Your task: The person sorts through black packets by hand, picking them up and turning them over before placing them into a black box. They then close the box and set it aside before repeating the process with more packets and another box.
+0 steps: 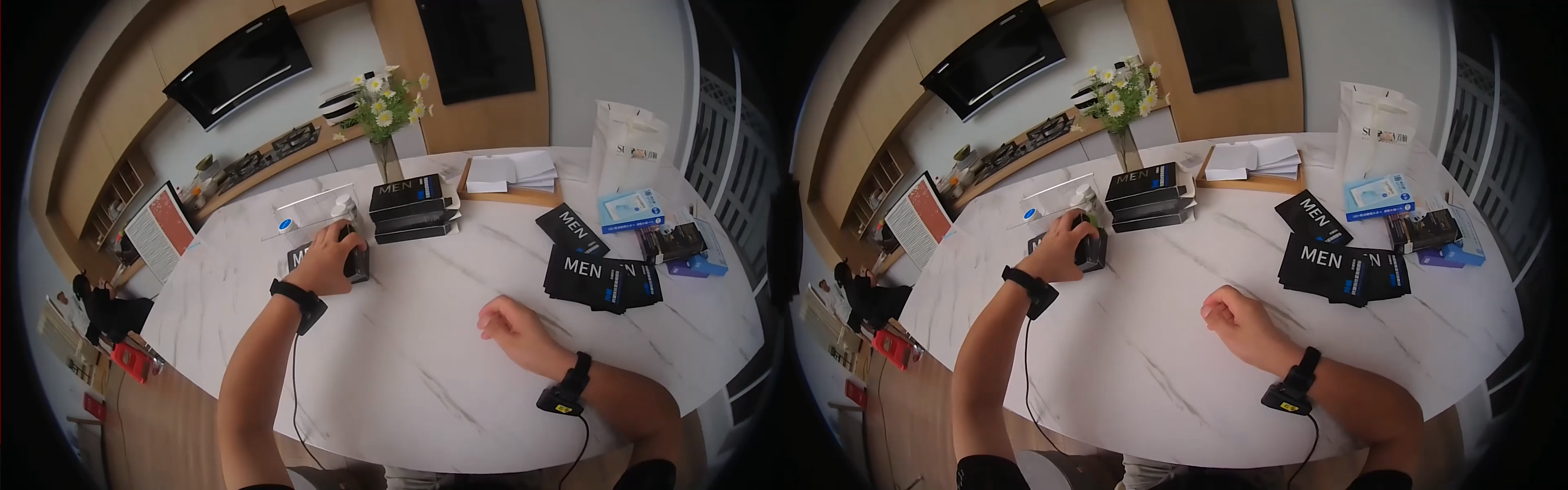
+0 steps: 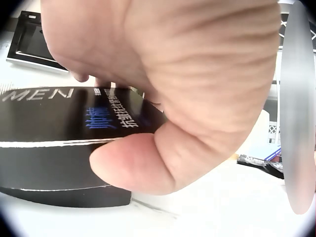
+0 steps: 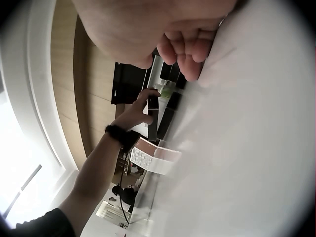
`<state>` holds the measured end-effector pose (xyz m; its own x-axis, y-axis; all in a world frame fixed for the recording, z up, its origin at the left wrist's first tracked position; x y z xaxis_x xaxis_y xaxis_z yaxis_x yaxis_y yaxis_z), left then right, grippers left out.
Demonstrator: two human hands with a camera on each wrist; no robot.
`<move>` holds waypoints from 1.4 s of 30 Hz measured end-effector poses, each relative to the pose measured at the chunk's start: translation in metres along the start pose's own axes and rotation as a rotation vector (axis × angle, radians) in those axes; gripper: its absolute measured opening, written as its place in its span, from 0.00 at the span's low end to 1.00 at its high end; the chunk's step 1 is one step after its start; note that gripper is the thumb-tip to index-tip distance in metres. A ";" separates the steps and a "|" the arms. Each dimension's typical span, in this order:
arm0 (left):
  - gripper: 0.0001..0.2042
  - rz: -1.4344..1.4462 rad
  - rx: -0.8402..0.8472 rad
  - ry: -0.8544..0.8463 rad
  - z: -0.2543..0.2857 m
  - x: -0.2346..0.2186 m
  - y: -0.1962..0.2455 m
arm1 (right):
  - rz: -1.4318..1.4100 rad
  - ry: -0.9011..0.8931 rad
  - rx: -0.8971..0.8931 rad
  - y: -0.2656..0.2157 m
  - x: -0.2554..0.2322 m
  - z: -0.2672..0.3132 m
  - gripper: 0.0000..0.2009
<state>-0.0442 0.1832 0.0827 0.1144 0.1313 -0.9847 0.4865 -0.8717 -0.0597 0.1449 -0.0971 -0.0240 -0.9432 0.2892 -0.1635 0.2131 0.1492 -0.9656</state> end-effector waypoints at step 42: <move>0.15 1.181 -0.225 0.217 0.027 0.081 0.116 | 1.328 0.121 0.265 -0.018 -0.184 0.022 0.49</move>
<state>-0.0015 0.0798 -0.0087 0.7192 -0.5911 -0.3652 0.1220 -0.4100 0.9039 0.3089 -0.1733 0.0190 -0.0361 0.1543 -0.9874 0.8678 -0.4851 -0.1075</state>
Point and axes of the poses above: each hand's wrist, its own z-axis away from the middle knuckle, its own x-axis out of the palm, y = z × x, the point moved 7 cm from there along -z, towards the middle knuckle, and after that the axes turned 5 degrees about -z, right-handed, at the moved point
